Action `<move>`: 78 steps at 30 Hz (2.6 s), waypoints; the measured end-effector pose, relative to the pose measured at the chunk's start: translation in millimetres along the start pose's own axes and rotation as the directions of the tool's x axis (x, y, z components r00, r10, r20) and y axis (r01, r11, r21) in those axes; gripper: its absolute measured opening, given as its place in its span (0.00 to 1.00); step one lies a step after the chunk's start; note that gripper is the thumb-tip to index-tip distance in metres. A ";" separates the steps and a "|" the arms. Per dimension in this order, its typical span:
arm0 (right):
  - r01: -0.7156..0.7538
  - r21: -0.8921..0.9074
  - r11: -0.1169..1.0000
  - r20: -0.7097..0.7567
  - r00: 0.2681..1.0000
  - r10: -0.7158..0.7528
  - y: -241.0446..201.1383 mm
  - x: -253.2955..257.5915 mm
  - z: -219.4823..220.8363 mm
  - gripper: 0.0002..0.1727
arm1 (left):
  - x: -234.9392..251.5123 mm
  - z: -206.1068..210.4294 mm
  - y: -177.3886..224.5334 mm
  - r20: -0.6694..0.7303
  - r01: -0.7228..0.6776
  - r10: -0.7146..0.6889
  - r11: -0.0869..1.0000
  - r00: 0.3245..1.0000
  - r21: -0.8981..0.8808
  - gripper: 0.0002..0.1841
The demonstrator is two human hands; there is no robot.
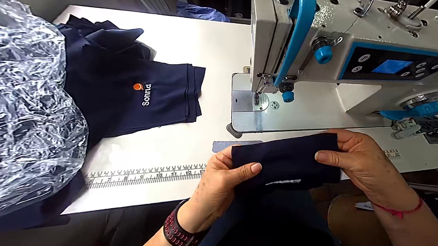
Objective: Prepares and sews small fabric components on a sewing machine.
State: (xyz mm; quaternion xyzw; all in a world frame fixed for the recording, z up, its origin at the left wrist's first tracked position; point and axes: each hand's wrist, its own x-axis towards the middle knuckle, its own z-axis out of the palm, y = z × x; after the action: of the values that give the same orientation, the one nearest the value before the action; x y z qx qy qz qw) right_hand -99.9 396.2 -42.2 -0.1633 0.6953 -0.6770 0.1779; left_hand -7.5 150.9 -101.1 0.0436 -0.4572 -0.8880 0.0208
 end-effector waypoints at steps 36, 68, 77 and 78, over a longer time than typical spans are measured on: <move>0.163 0.223 0.961 0.083 0.979 -0.186 20.9 5.4 -14.0 0.12 | 18.1 -29.8 44.3 0.247 -0.255 0.167 0.886 0.954 0.387 0.09; -0.027 -0.079 0.996 -0.037 0.999 0.024 31.8 43.3 -17.2 0.12 | 52.1 -32.3 51.2 -0.016 -0.055 0.090 0.733 0.996 0.678 0.12; 0.104 -0.266 0.958 -0.006 0.994 -0.110 40.2 56.9 -19.3 0.07 | 65.6 -26.4 57.3 -0.102 0.068 0.018 0.630 0.995 0.774 0.08; 0.111 -0.275 0.955 -0.003 0.993 -0.117 41.1 58.6 -20.2 0.07 | 67.7 -26.3 57.8 -0.095 0.075 0.000 0.621 0.995 0.780 0.12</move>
State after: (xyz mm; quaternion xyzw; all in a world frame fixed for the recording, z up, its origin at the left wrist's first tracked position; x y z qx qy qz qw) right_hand -160.6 387.9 -84.4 -0.2196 0.7735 -0.5848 0.1075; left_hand -72.5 90.8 -73.2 0.0958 -0.7956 -0.5982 0.0008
